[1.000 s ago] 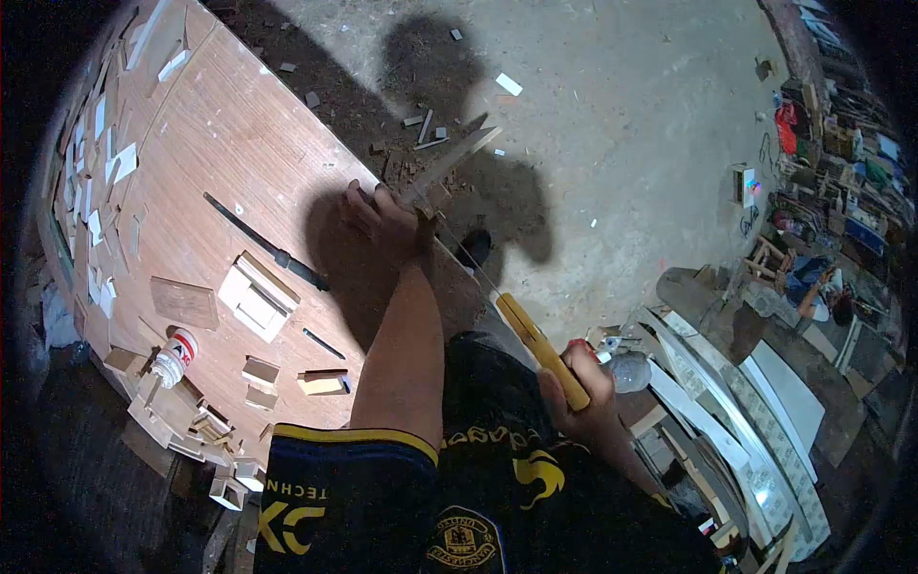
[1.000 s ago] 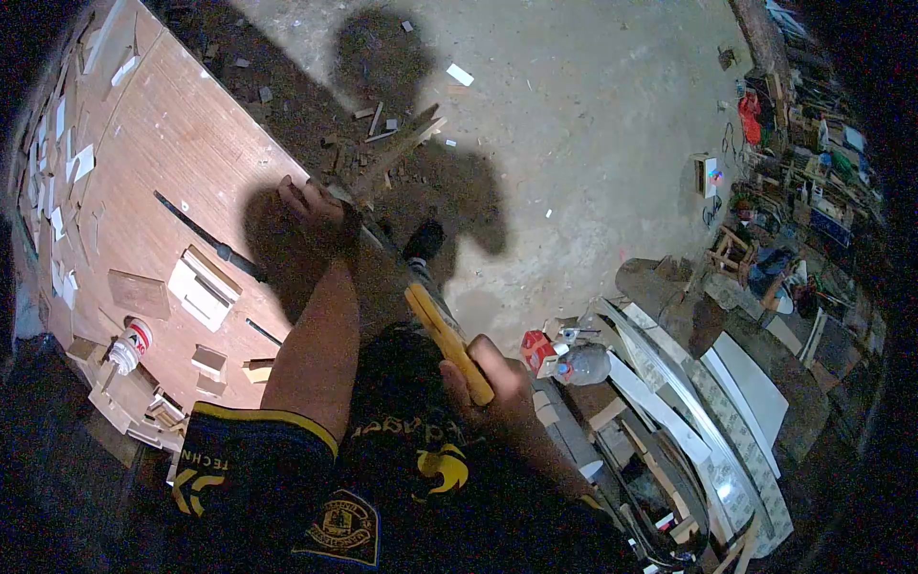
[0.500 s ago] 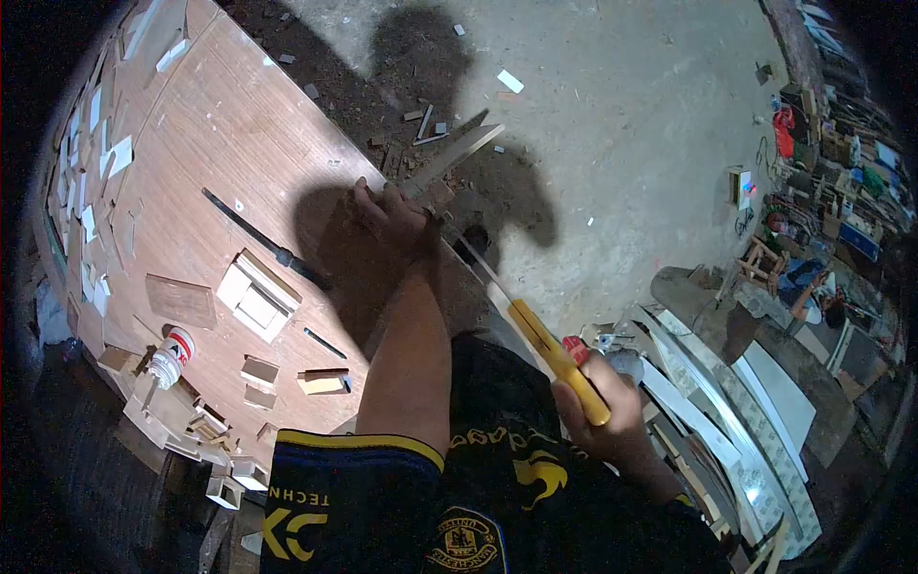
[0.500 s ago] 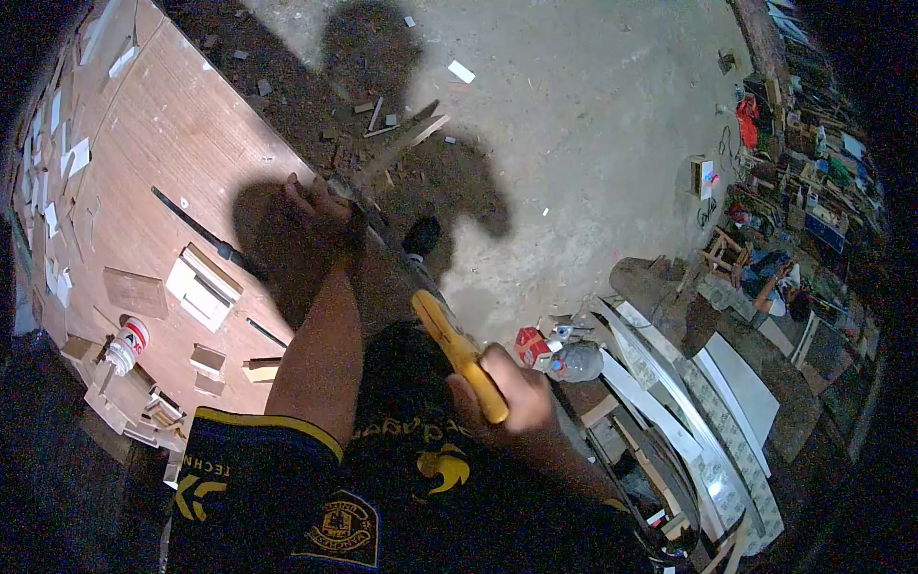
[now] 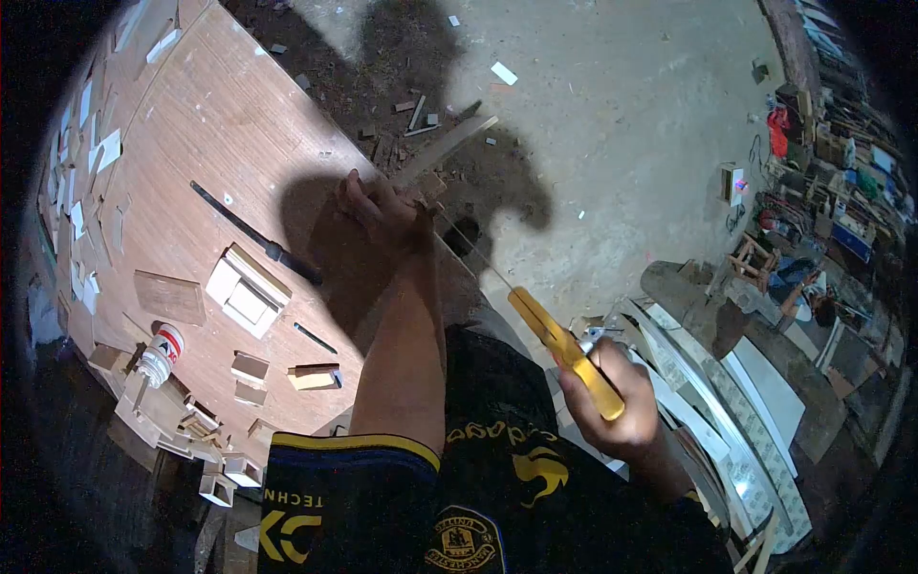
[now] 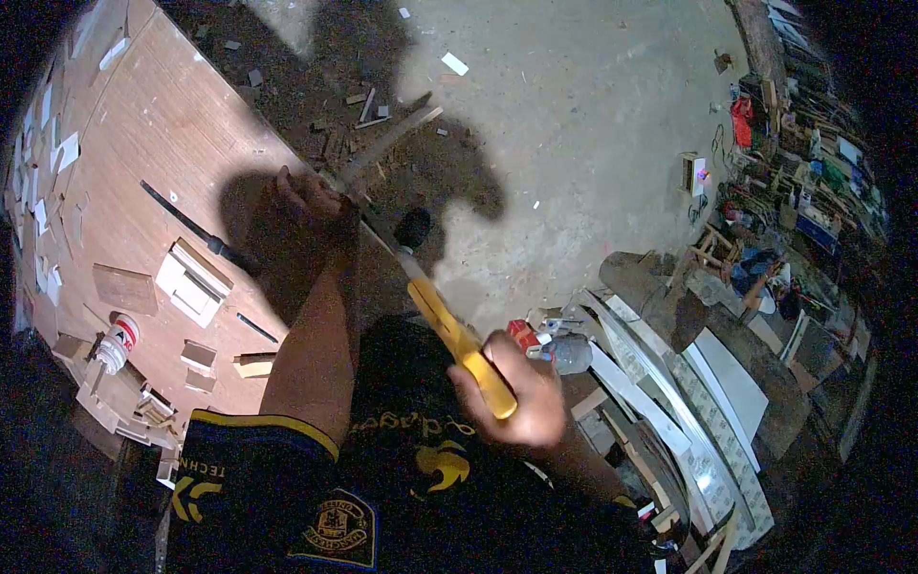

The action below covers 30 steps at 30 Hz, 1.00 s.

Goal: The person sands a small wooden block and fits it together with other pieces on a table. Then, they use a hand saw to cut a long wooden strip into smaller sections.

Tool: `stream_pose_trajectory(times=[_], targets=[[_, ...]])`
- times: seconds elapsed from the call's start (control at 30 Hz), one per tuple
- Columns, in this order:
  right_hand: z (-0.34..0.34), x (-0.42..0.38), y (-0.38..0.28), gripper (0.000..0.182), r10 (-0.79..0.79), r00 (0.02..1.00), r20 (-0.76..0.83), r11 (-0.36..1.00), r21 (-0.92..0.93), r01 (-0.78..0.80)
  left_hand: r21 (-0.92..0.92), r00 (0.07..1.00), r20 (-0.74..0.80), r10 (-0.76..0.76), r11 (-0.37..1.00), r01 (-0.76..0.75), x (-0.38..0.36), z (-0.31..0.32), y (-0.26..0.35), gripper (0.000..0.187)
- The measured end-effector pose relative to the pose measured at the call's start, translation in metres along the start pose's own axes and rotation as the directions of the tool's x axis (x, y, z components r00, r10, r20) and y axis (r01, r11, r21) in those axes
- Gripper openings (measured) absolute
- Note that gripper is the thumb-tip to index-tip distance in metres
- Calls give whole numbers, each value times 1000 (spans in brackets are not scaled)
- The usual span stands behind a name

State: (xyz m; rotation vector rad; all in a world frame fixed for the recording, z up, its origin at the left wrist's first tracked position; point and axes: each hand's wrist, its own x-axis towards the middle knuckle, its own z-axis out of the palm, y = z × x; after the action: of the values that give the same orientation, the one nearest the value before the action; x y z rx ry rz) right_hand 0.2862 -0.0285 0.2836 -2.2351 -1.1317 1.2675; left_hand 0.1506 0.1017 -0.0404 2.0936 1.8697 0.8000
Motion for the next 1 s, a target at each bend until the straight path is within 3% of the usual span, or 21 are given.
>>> stream_pose_trajectory(times=[0.13,0.2,0.23,0.33,0.4,0.53,0.6,0.63,0.7,0.73,0.83,0.9,0.93,1.0], targets=[[-5,-2,-5,26,10,1000,17,999,-44,-9,-1,1000,-12,-11,1000,11,-9,11,-9,74],[-8,7,-9,27,-23,998,52,1000,-16,24,-104,990,47,-133,985,138,-7,14,-9,84],[-11,7,-9,26,31,997,72,1000,2,-31,-107,990,53,-133,985,138,-10,12,-10,84],[-20,4,-15,25,0,997,79,1000,-6,1,-65,991,114,-71,995,79,-5,5,-11,83],[-15,6,-16,25,-1,999,53,1000,-24,3,-145,999,18,-40,989,43,-2,7,-7,69],[-21,8,-15,24,10,997,79,999,-37,-7,-111,985,56,-163,979,169,-7,11,-2,69],[-27,1,-15,22,-73,994,79,992,-99,80,-52,998,-47,-40,998,37,-16,40,-33,78],[-27,1,-21,22,-25,996,82,999,-40,28,-49,998,-45,-41,998,39,-23,43,-35,78],[-22,5,-23,22,6,996,91,999,-45,-2,-113,976,55,-212,969,218,-16,24,-12,78],[-22,9,-22,22,28,995,96,999,-48,-23,-113,975,48,-217,969,221,-12,21,-11,78],[-26,6,-19,23,49,995,88,999,-22,-47,-189,989,56,-138,971,146,-12,17,-8,69],[-26,7,-17,23,1,996,89,1000,-25,1,-82,997,-40,72,994,-75,-11,15,-16,62],[-24,9,-18,23,0,995,96,1000,-22,2,-75,997,-39,70,994,-73,-12,16,-16,62],[-24,11,-24,23,21,998,55,999,-36,-19,-101,995,15,-100,990,101,-15,19,-10,60]])
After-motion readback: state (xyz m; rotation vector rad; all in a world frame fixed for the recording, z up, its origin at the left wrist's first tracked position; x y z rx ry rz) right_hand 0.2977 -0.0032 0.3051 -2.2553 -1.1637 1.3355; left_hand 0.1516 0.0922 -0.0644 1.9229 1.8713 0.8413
